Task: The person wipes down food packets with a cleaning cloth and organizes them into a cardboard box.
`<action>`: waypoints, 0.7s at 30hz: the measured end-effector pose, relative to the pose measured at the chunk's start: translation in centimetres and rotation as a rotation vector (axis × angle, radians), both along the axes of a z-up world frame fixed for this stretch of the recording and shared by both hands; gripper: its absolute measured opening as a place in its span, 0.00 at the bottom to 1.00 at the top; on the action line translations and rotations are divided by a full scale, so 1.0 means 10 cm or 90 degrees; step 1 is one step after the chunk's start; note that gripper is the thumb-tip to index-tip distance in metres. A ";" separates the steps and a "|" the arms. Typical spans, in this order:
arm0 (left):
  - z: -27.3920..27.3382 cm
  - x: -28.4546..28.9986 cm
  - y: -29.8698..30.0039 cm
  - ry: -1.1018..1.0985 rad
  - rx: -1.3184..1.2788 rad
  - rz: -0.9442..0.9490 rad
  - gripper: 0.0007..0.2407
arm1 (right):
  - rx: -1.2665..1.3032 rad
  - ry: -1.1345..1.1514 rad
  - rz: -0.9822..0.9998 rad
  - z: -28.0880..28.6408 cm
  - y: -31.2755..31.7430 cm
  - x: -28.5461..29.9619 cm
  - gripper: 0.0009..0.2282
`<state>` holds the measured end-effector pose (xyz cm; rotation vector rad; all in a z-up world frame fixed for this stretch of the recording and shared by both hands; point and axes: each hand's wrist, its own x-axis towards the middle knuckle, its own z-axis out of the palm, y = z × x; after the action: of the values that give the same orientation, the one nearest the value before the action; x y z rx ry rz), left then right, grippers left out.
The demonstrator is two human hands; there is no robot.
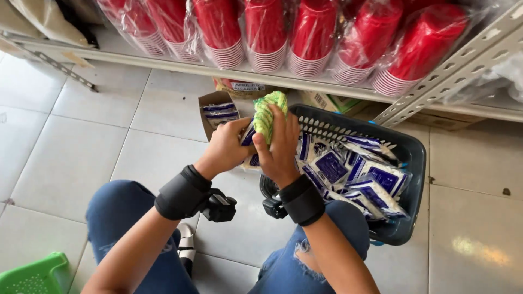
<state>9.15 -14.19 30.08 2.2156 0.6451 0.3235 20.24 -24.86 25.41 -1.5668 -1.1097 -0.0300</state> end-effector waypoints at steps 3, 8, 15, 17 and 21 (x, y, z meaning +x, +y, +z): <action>-0.30 -0.12 0.17 0.020 0.007 0.082 0.14 | -0.001 -0.008 0.051 -0.07 0.10 -0.21 0.29; -0.53 -0.42 0.49 -0.018 -0.054 0.068 0.13 | -0.027 -0.090 0.035 -0.25 0.32 -0.51 0.23; -0.22 -0.90 0.48 -0.029 -0.114 0.009 0.13 | -0.112 0.162 0.076 -0.60 0.47 -0.39 0.16; -0.28 -1.05 0.54 -0.033 -0.128 -0.010 0.13 | -0.200 0.237 0.058 -0.59 0.41 -0.49 0.16; -0.47 -1.21 0.65 -0.101 -0.204 0.029 0.12 | -0.152 0.047 -0.028 -0.66 0.41 -0.71 0.17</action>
<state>-2.95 -7.69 25.37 1.8527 0.6148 0.3861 13.14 -20.75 18.77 -1.7900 -1.0506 0.1342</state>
